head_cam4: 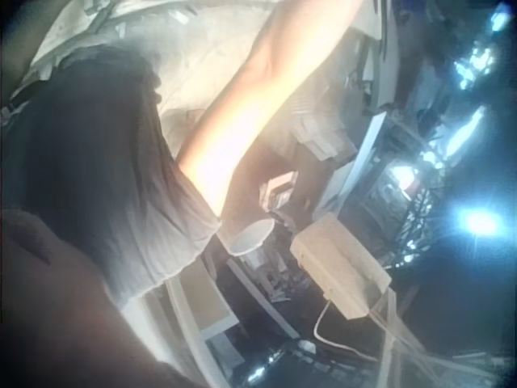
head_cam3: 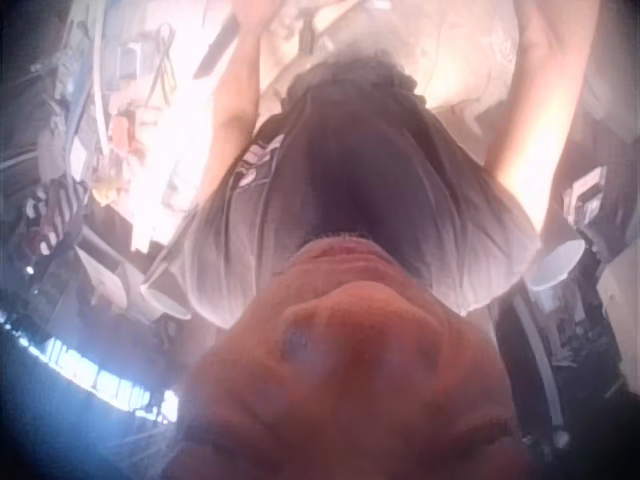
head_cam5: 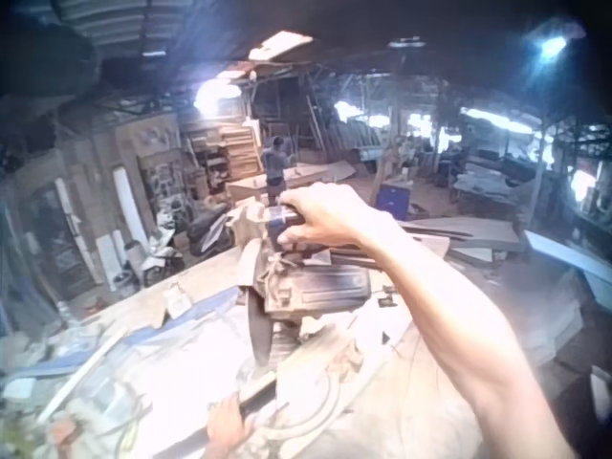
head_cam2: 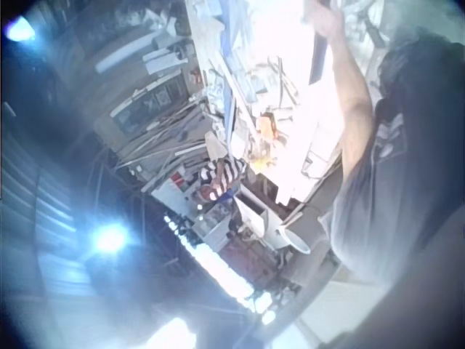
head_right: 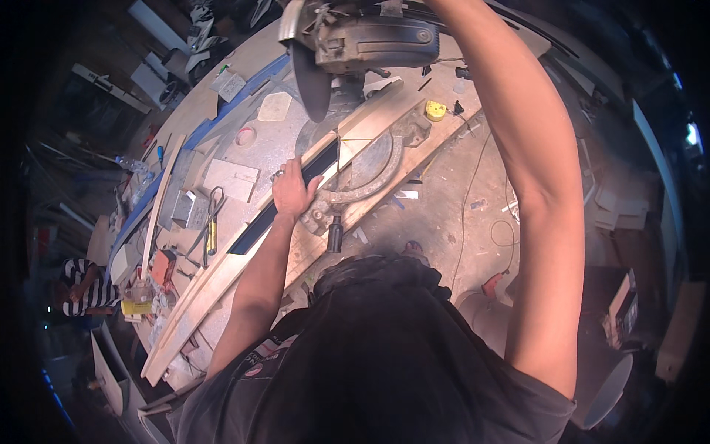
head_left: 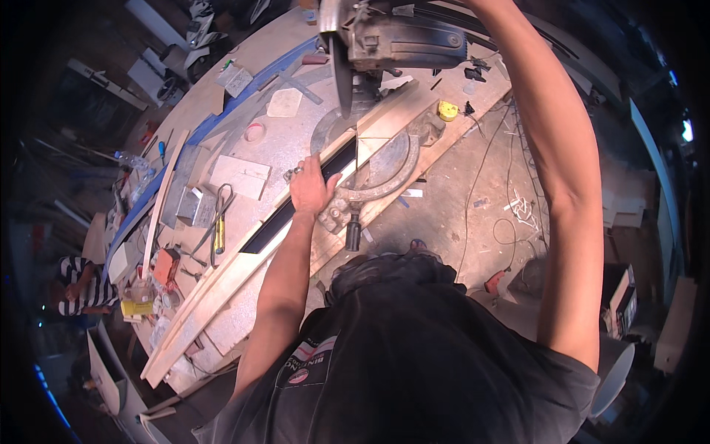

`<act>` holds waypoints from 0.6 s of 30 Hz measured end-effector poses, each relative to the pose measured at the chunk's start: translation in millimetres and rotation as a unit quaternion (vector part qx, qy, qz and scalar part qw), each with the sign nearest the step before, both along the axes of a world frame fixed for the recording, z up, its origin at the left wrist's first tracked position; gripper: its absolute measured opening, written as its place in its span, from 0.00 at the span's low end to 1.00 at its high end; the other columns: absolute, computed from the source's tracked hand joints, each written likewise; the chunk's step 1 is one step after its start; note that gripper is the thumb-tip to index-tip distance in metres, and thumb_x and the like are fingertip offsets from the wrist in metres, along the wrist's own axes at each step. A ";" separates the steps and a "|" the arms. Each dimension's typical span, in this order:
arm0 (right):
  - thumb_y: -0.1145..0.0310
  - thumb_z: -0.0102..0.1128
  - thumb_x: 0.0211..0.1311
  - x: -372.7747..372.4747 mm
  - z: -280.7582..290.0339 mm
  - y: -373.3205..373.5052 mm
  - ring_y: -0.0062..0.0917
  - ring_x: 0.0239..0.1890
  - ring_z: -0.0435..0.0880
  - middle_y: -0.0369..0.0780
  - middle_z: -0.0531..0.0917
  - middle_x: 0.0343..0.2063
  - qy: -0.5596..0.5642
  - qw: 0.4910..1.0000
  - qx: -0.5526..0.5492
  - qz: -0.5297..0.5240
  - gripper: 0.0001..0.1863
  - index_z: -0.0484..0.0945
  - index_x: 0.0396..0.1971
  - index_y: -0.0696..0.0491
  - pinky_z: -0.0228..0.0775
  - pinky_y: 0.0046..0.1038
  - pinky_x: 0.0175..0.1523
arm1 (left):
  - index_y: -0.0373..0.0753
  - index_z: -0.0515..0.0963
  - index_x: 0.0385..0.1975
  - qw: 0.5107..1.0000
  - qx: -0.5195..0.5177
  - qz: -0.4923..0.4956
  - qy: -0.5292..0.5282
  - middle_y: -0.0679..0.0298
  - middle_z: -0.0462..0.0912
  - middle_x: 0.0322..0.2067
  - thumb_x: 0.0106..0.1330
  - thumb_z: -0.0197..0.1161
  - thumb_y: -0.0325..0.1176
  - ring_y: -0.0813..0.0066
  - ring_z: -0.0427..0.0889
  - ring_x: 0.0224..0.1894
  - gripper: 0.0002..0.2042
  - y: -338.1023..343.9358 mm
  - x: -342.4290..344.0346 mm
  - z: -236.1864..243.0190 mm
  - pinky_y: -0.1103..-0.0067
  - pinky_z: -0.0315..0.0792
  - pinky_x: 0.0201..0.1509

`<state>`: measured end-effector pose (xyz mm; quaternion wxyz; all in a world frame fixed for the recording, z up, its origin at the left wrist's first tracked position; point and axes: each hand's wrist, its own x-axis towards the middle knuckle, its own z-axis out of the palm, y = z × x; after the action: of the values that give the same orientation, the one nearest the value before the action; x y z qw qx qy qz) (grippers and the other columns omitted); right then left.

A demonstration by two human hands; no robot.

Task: The person measures a wooden plank with a tape measure, marks it with a pencil, and cuts it using a miter saw. The person repeats the process for another plank, ensuring precise measurements and cuts.

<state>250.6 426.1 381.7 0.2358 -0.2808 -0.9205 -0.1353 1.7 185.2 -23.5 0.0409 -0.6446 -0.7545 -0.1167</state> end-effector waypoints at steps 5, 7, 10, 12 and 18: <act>0.45 0.75 0.64 13.6 -3.3 15.5 0.47 0.48 0.92 0.51 0.91 0.44 0.025 0.997 0.024 0.075 0.30 0.85 0.57 0.51 0.84 0.47 0.53 | 0.34 0.68 0.72 0.999 -0.025 0.020 0.021 0.50 0.80 0.59 0.71 0.65 0.64 0.48 0.80 0.62 0.42 0.8 5.6 2.4 0.54 0.74 0.63; 0.45 0.74 0.65 20.9 -4.3 16.6 0.46 0.46 0.92 0.50 0.91 0.42 0.012 0.998 0.028 0.063 0.29 0.85 0.56 0.50 0.84 0.47 0.51 | 0.35 0.67 0.74 0.998 -0.042 0.041 0.021 0.50 0.80 0.60 0.71 0.65 0.65 0.48 0.78 0.65 0.44 2.2 7.6 2.2 0.53 0.70 0.69; 0.47 0.77 0.63 49.6 -13.0 20.9 0.44 0.49 0.92 0.50 0.91 0.44 0.087 0.987 0.047 0.128 0.30 0.84 0.58 0.51 0.84 0.44 0.54 | 0.39 0.64 0.77 0.999 0.005 0.044 0.023 0.49 0.76 0.64 0.68 0.68 0.67 0.48 0.72 0.71 0.47 -4.8 9.1 -1.9 0.52 0.62 0.77; 0.48 0.78 0.62 75.1 -23.7 30.3 0.43 0.53 0.91 0.51 0.90 0.48 0.180 0.964 0.102 0.166 0.33 0.83 0.62 0.51 0.83 0.42 0.57 | 0.40 0.67 0.76 0.991 0.082 0.090 0.057 0.52 0.75 0.65 0.67 0.70 0.65 0.50 0.71 0.71 0.45 -24.5 13.9 -9.3 0.51 0.58 0.78; 0.66 0.63 0.82 232.7 -153.7 51.6 0.24 0.54 0.89 0.43 0.91 0.53 0.504 0.855 -0.118 0.015 0.19 0.82 0.64 0.61 0.80 0.29 0.61 | 0.48 0.72 0.71 0.968 0.059 0.235 0.058 0.60 0.74 0.65 0.68 0.72 0.61 0.56 0.70 0.70 0.37 -97.5 10.4 -28.6 0.43 0.53 0.73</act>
<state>483.4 477.6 228.1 0.6350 -0.3219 -0.6885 0.1380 12.2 87.7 -52.1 0.1491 -0.4514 -0.8728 -0.1109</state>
